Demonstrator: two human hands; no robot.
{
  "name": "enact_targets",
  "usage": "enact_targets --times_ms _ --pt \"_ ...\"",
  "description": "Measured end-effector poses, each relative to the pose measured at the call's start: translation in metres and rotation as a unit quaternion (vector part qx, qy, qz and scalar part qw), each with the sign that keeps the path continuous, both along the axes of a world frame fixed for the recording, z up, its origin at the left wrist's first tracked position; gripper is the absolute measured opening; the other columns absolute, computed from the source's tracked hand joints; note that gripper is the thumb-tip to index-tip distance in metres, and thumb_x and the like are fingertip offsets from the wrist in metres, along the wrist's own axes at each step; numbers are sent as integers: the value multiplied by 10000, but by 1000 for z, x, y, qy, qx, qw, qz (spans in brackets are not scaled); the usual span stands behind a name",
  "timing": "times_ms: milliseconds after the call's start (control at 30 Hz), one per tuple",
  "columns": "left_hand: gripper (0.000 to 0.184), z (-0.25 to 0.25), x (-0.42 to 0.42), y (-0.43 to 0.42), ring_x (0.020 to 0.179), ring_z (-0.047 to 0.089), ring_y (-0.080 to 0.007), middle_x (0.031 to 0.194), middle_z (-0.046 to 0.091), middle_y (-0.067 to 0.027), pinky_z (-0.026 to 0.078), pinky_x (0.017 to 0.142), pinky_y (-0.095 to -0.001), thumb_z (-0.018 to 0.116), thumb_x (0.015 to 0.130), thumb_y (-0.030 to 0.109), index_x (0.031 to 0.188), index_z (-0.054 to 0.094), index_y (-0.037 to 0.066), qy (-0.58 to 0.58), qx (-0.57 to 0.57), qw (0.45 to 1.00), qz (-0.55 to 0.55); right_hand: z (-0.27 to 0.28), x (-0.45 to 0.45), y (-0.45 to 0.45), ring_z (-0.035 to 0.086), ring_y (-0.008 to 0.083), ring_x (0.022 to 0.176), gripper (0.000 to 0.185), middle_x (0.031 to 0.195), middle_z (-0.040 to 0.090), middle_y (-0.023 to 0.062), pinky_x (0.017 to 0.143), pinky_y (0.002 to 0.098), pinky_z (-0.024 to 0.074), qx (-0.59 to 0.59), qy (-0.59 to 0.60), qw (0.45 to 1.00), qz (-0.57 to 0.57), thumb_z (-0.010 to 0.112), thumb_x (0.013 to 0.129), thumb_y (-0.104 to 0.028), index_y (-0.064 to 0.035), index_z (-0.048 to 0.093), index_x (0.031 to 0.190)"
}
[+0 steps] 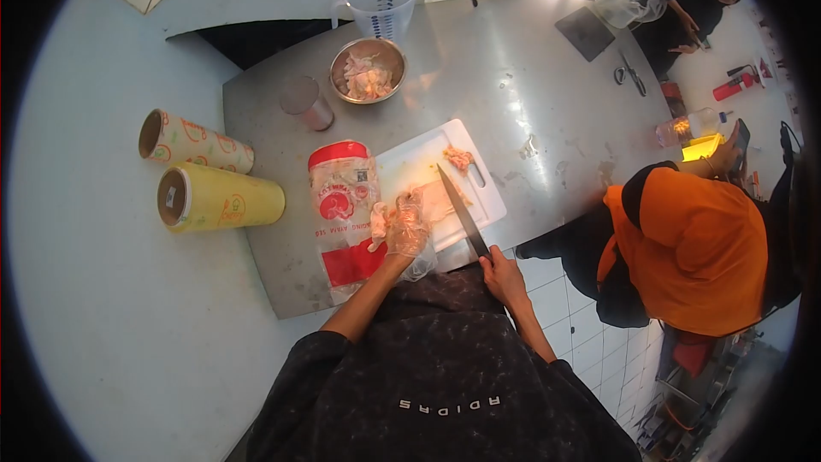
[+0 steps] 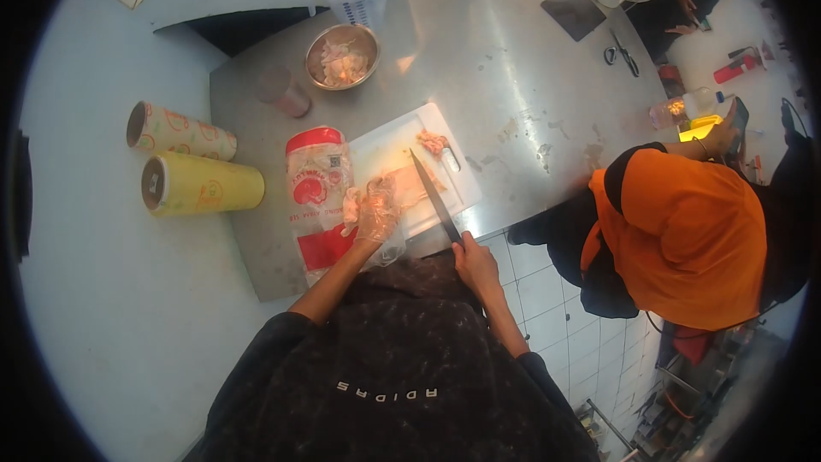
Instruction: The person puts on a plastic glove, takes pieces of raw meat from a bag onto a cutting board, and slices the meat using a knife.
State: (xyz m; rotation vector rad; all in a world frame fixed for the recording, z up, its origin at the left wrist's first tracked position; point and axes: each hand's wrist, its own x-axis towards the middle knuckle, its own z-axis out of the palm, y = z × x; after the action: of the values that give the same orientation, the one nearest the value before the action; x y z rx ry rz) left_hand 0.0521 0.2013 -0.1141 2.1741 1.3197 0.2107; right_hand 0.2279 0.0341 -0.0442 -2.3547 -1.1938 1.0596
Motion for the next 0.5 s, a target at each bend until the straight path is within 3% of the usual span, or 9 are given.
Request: enact_targets --times_ms 67,167,267,367,467,500 --pt "709 5 -3 0 1243 452 -355 1336 484 -195 401 1027 -458 690 773 263 1396 434 43 -26 -14 999 20 6 -2 3 605 520 784 208 768 637 290 677 600 461 7 -6 1000 2 532 951 -239 -39 494 993" --pt "710 5 -15 -3 1162 485 -417 1314 435 -243 403 1019 -478 707 755 322 1336 477 -15 18 38 999 -6 20 -4 13 608 515 773 186 760 635 289 670 600 460 22 -18 999 17 520 950 -209 -31 488 989" --pt "595 38 -24 2 1140 497 -403 1275 476 -240 397 1018 -475 692 764 311 1247 549 -5 -17 -5 1000 22 24 -12 25 608 511 767 172 758 635 287 672 600 460 33 -20 999 38 507 949 -189 -27 475 998" --pt "486 50 -27 5 1142 506 -363 1238 524 -214 394 1020 -453 676 785 316 1154 603 9 9 61 998 -18 17 -21 36 600 511 719 162 717 619 289 649 599 447 58 -31 996 58 500 955 -166 -16 454 996" --pt "435 58 -17 15 1145 490 -331 1238 525 -172 415 994 -439 547 894 349 1188 569 29 68 47 991 -110 12 -25 45 596 513 704 159 706 615 292 640 600 441 47 -34 996 66 490 962 -159 -13 440 1001" --pt "450 41 -17 11 1142 494 -323 1236 529 -165 419 988 -440 506 908 373 1197 563 33 -50 -21 996 -68 11 -26 48 596 514 707 158 711 617 292 641 600 441 35 -32 997 66 485 964 -159 -14 437 1005"
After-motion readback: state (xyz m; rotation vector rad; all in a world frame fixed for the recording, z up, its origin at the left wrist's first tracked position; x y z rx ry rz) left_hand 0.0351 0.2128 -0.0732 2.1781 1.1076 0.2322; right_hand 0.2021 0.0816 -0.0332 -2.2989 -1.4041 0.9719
